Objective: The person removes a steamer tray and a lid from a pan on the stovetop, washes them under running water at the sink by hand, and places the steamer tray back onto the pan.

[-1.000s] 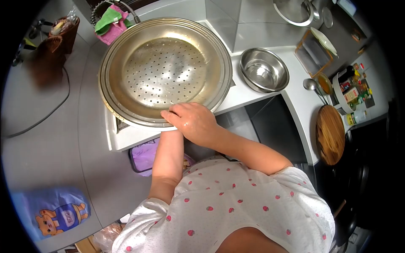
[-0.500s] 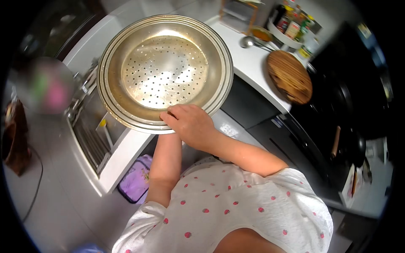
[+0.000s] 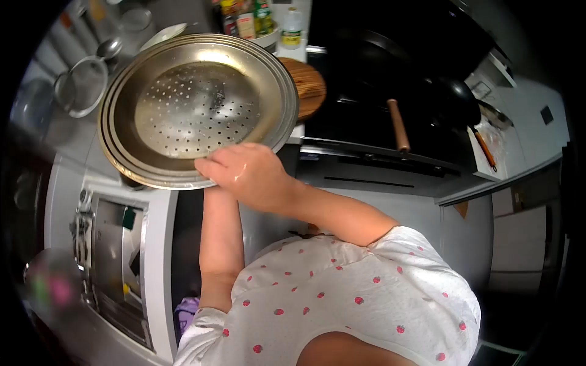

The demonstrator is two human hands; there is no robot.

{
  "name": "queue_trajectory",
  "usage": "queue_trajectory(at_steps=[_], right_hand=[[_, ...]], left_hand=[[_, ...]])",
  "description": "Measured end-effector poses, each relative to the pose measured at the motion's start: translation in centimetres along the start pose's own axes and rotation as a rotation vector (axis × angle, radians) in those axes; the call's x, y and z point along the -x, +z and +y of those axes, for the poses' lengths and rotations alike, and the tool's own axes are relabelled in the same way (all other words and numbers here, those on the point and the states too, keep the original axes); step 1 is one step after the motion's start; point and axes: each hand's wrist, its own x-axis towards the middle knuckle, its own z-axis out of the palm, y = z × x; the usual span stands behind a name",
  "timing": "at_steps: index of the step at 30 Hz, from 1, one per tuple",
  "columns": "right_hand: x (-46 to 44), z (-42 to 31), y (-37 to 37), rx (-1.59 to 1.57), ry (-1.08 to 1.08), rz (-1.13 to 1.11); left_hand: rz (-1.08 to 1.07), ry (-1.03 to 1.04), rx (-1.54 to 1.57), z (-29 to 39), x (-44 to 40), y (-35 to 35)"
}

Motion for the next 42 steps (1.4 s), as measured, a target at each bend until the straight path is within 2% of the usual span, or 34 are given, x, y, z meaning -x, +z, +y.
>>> queue_trajectory(at_steps=[8,14,18,21,24,28,35,38,42], right_hand=[[2.2,11.8,-12.3,0.093,0.099,0.343],[3.7,18.6,-17.5,0.02,0.232,0.563],[4.9,21.9,-19.6,-0.11,0.543,0.611],[5.0,23.6,-21.1,-0.351,0.639,0.773],[5.3,26.3,-21.8,-0.518,0.63,0.973],[5.6,29.2,-22.3,-0.592,0.651,1.128],[7.4,31.6,-22.9,-0.795,0.669,1.23],[7.5,31.7,-23.3,-0.876,0.666,1.273],[9.1,33.3,-23.9,-0.986,0.734,1.349]], left_hand=[[-0.113,-0.117,0.024,-14.0,-10.5,10.6],[-0.016,-0.182,-0.156,-21.0,-14.1,13.4],[-0.007,-0.219,-0.229,-23.3,-16.6,12.0],[0.01,-0.21,-0.24,-24.0,-18.2,12.4],[0.022,-0.209,-0.256,-24.0,-19.8,12.3],[0.038,-0.222,-0.302,-23.4,-22.4,12.3],[0.068,-0.326,-0.303,-24.8,-24.0,11.8],[0.161,-0.405,-0.326,-25.3,-24.3,12.5],[0.019,-0.487,-0.181,-25.7,-24.9,12.4]])
